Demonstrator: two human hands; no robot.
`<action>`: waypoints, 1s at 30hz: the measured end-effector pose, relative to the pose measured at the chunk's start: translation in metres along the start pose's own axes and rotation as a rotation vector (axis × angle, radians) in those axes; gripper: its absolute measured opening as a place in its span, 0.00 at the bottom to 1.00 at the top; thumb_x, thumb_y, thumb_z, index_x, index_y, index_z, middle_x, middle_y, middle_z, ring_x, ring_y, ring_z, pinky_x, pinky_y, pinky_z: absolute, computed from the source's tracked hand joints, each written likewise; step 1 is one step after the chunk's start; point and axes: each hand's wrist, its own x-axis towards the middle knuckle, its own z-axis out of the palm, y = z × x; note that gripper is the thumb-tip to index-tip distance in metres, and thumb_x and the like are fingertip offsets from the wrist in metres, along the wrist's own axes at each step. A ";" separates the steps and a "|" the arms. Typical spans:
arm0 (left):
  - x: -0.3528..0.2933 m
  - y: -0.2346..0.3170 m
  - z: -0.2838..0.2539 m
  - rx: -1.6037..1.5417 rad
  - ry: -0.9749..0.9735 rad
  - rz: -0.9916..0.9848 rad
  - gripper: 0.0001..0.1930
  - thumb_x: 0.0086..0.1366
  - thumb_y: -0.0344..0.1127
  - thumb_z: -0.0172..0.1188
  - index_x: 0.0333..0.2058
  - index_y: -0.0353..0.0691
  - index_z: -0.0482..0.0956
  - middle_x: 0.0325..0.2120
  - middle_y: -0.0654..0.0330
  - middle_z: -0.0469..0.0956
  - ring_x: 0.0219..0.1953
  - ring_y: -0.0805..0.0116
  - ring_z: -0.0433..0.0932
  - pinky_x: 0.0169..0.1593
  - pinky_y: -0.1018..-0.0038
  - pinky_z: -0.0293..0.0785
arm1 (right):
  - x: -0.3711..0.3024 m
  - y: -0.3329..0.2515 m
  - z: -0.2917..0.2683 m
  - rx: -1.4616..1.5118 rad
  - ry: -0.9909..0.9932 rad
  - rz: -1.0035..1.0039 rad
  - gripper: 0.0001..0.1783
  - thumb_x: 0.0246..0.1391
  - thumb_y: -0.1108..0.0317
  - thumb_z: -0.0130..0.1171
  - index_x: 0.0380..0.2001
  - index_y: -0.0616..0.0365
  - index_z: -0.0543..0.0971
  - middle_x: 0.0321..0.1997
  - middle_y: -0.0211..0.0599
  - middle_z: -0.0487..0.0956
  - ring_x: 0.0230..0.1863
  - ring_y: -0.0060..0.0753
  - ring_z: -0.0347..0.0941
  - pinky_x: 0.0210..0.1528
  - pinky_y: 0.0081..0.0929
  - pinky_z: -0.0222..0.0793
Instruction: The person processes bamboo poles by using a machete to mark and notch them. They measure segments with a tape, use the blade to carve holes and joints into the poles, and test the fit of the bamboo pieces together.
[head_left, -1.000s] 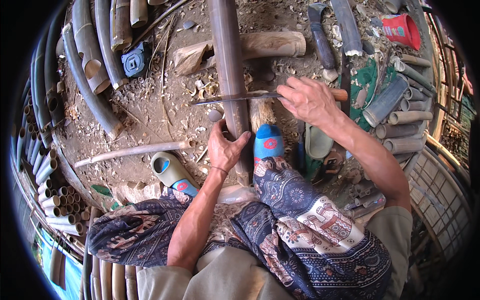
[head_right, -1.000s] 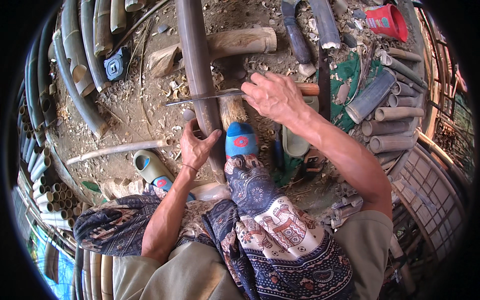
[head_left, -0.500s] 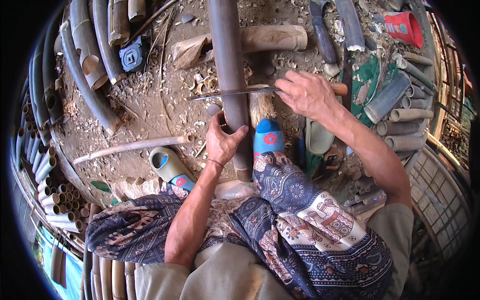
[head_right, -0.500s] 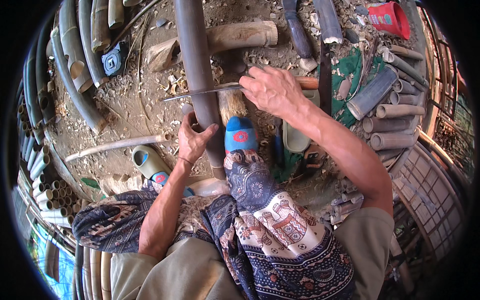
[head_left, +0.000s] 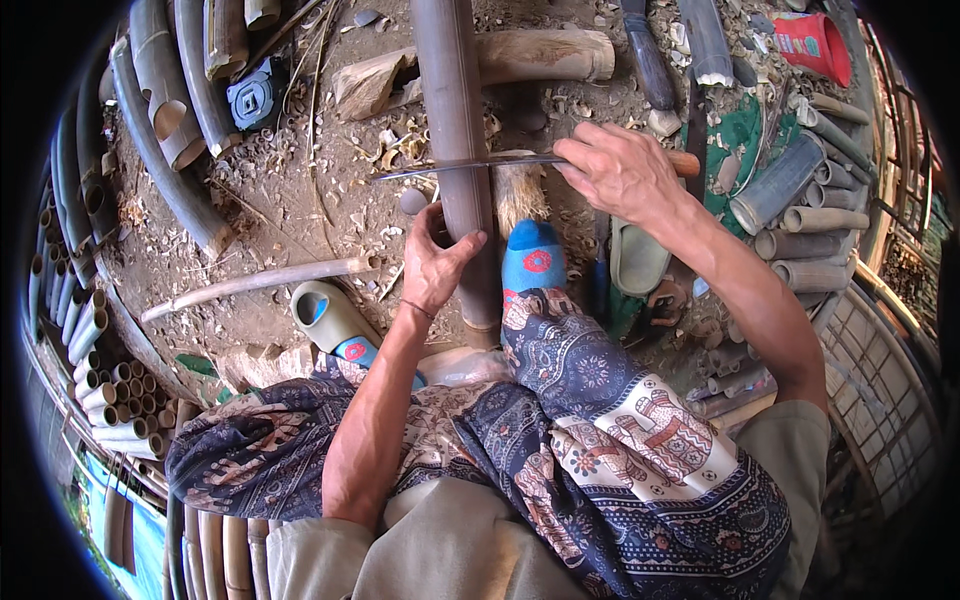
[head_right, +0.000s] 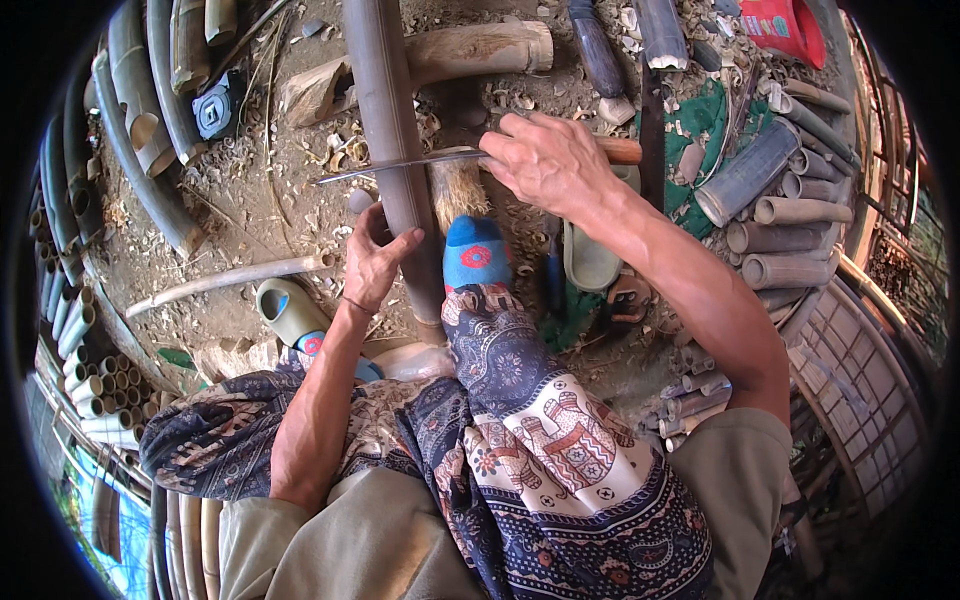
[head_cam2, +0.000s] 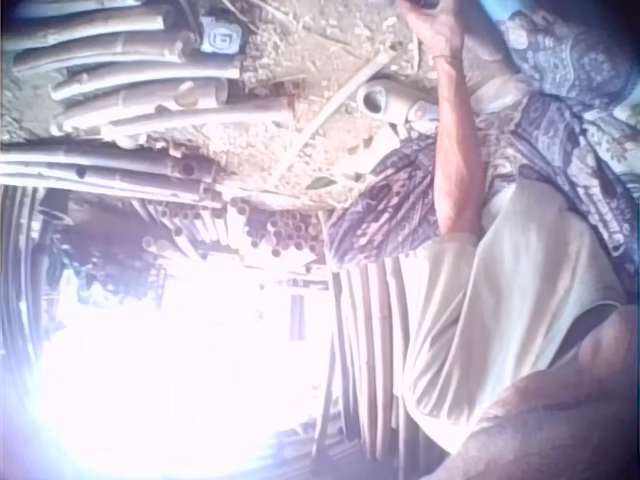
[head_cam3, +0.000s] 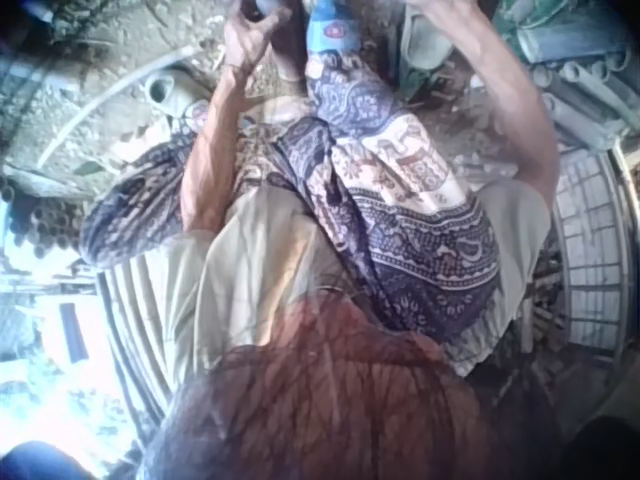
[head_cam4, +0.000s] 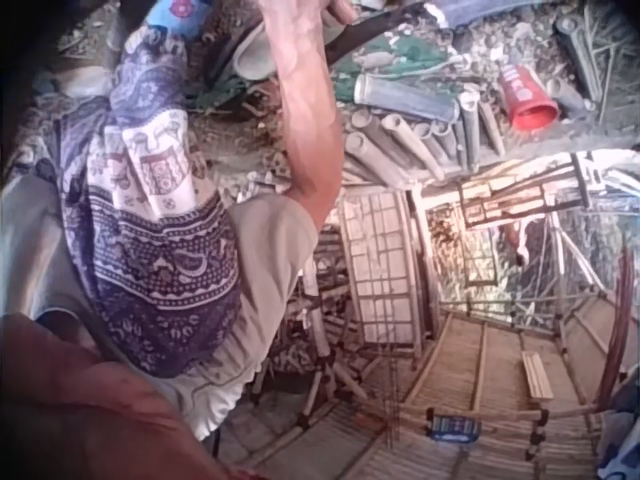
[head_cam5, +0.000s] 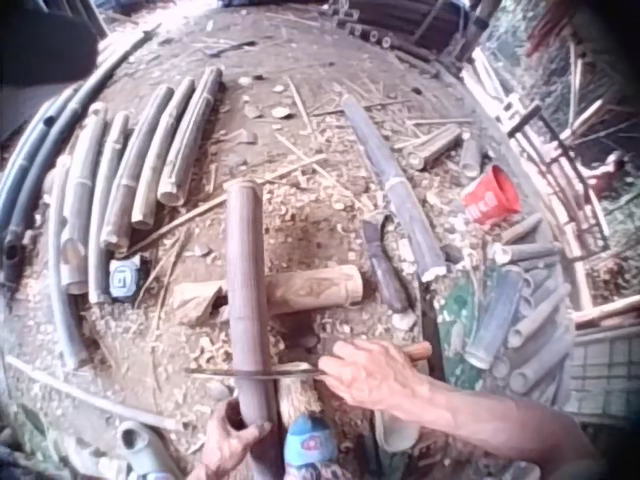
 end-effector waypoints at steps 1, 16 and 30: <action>0.001 -0.002 0.000 -0.025 0.002 0.012 0.38 0.47 0.43 0.74 0.51 0.26 0.68 0.42 0.48 0.79 0.42 0.62 0.79 0.49 0.69 0.74 | 0.001 -0.001 0.000 0.004 0.008 -0.003 0.10 0.50 0.64 0.64 0.36 0.53 0.77 0.31 0.33 0.72 0.33 0.38 0.75 0.34 0.34 0.75; -0.001 0.001 0.004 0.206 0.048 0.068 0.39 0.46 0.47 0.75 0.50 0.25 0.70 0.39 0.45 0.80 0.40 0.58 0.80 0.47 0.66 0.76 | 0.001 0.000 0.004 0.022 0.067 -0.020 0.09 0.49 0.64 0.65 0.30 0.53 0.75 0.28 0.33 0.72 0.31 0.39 0.76 0.30 0.34 0.76; -0.002 0.017 0.002 0.155 0.015 -0.046 0.38 0.50 0.46 0.74 0.52 0.23 0.69 0.44 0.44 0.78 0.44 0.60 0.78 0.49 0.68 0.74 | 0.003 -0.007 0.002 0.024 0.025 0.005 0.09 0.49 0.65 0.64 0.33 0.53 0.76 0.31 0.34 0.71 0.34 0.39 0.74 0.34 0.34 0.75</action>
